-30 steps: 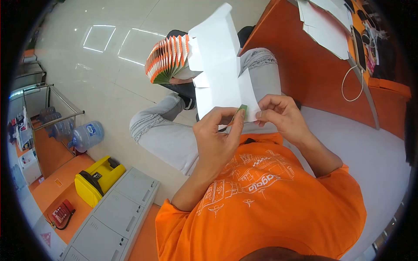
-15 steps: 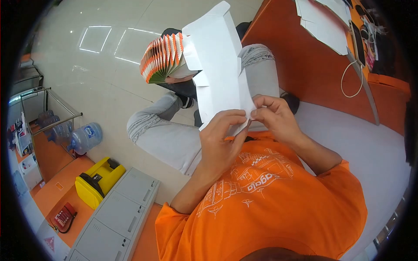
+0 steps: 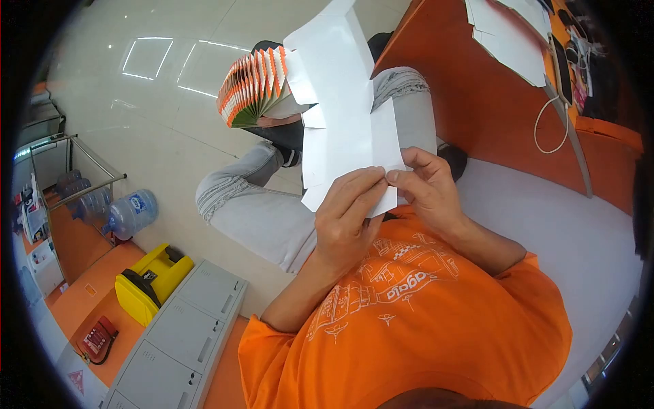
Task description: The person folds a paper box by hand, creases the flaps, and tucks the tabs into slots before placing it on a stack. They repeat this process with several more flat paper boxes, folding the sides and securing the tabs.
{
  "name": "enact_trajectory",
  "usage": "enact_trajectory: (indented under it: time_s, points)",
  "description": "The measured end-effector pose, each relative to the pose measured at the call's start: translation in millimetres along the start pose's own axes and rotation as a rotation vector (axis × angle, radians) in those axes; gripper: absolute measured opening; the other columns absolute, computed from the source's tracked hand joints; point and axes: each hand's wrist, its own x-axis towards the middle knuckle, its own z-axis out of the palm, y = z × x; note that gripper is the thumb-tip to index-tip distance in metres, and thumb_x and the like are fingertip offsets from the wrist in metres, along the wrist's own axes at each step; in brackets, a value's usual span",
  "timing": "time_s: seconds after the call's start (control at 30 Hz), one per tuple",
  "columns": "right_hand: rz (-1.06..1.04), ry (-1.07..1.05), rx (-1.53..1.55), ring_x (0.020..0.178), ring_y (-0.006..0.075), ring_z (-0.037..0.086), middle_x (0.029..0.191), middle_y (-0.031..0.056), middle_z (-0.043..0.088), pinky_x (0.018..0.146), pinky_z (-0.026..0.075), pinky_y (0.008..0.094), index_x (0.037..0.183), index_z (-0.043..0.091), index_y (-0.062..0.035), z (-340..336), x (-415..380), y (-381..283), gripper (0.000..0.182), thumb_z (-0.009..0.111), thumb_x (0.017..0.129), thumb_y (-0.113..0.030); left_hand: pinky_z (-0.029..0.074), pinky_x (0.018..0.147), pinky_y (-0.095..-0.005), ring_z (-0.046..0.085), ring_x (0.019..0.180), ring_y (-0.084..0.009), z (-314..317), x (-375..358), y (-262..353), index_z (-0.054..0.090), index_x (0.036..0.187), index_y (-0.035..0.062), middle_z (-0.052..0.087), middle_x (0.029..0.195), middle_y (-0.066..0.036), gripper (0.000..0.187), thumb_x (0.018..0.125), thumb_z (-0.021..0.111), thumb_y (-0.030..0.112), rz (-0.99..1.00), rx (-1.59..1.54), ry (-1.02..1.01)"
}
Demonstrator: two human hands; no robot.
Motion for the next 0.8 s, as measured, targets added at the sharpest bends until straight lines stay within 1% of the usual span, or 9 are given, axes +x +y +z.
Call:
enact_trajectory:
  time_s: [0.17, 0.37, 0.43, 0.47, 0.53, 0.57, 0.63, 0.67, 0.8]
  points:
    - [0.002, 0.015, 0.071, 0.091, 0.014, 0.07, 0.101, 0.008, 0.07, 0.086, 0.06, 0.0274, 0.108, 0.066, 0.0042, 5, -1, 3, 0.012, 0.062, 0.099, -0.002, 0.057, 0.09, -0.0361, 0.07, 0.105, -0.0314, 0, 0, -2, 0.073, 0.105, -0.0033, 0.072, 0.114, -0.015, 0.045, 0.061, 0.076, -0.013, 0.022, -0.026, 0.001]
    - [-0.116, 0.002, 0.009, 0.095, 0.0114, 0.065, 0.103, 0.0071, 0.067, 0.085, 0.055, 0.0242, 0.107, 0.065, 0.0036, -3, 1, 9, 0.011, 0.063, 0.098, -0.001, 0.058, 0.086, -0.0345, 0.07, 0.104, -0.0304, -1, 6, 13, 0.071, 0.111, -0.0031, 0.069, 0.118, -0.018, 0.042, 0.07, 0.081, -0.008, -0.014, -0.003, -0.019]
    - [-0.353, -0.015, -0.168, 0.098, 0.0122, 0.062, 0.106, 0.0085, 0.065, 0.088, 0.05, 0.0265, 0.105, 0.065, 0.0037, -6, 2, 13, 0.009, 0.066, 0.096, 0.0, 0.058, 0.083, -0.0343, 0.07, 0.103, -0.028, -9, 10, 18, 0.069, 0.117, -0.0021, 0.067, 0.122, -0.019, 0.046, 0.073, 0.082, -0.007, -0.094, -0.167, -0.093]
    - [-0.35, -0.011, -0.169, 0.098, 0.0122, 0.062, 0.106, 0.0085, 0.065, 0.088, 0.05, 0.0265, 0.105, 0.065, 0.0037, -9, 1, 10, 0.009, 0.066, 0.096, 0.0, 0.058, 0.083, -0.0343, 0.07, 0.103, -0.028, -12, 11, 16, 0.069, 0.117, -0.0021, 0.067, 0.122, -0.019, 0.046, 0.073, 0.082, -0.007, -0.096, -0.172, -0.096]
    - [-0.339, -0.084, -0.182, 0.1, 0.0138, 0.06, 0.106, 0.0097, 0.064, 0.091, 0.048, 0.0291, 0.102, 0.064, 0.0037, -14, 2, -3, 0.009, 0.068, 0.094, 0.002, 0.059, 0.075, -0.0299, 0.069, 0.096, -0.0227, -14, 20, 7, 0.067, 0.117, -0.0012, 0.066, 0.113, -0.016, 0.043, 0.077, 0.081, -0.007, -0.181, -0.406, -0.084]
    - [-0.34, -0.083, -0.186, 0.1, 0.0138, 0.06, 0.106, 0.0097, 0.064, 0.091, 0.048, 0.0291, 0.102, 0.064, 0.0037, -14, 1, -8, 0.009, 0.068, 0.094, 0.002, 0.059, 0.075, -0.0299, 0.069, 0.096, -0.0227, -14, 27, 5, 0.067, 0.117, -0.0012, 0.066, 0.113, -0.016, 0.043, 0.077, 0.081, -0.007, -0.179, -0.41, -0.083]
    - [-0.357, -0.17, -0.188, 0.098, 0.0134, 0.06, 0.107, 0.0101, 0.063, 0.09, 0.048, 0.029, 0.101, 0.063, 0.0036, -13, -5, -14, 0.01, 0.068, 0.093, 0.002, 0.057, 0.067, -0.0242, 0.068, 0.089, -0.0168, -15, 41, 5, 0.066, 0.113, -0.0022, 0.062, 0.101, -0.012, 0.033, 0.083, 0.079, -0.005, -0.096, -0.239, -0.028]
    - [-0.364, -0.164, -0.193, 0.098, 0.0134, 0.06, 0.107, 0.0101, 0.063, 0.09, 0.048, 0.029, 0.101, 0.063, 0.0036, -13, -6, -17, 0.01, 0.068, 0.093, 0.002, 0.055, 0.063, -0.0217, 0.065, 0.082, -0.0126, -13, 46, 7, 0.063, 0.108, -0.0026, 0.06, 0.094, -0.009, 0.025, 0.087, 0.077, -0.003, -0.072, -0.284, -0.06]
    - [-0.459, -0.167, -0.118, 0.099, 0.0159, 0.061, 0.108, 0.0109, 0.063, 0.088, 0.05, 0.0309, 0.1, 0.064, 0.0031, -10, -14, -31, 0.01, 0.068, 0.091, 0.003, 0.055, 0.064, -0.0224, 0.065, 0.082, -0.011, -8, 51, 19, 0.062, 0.106, -0.0035, 0.06, 0.094, -0.007, 0.02, 0.091, 0.074, -0.002, -0.197, -0.508, -0.2]
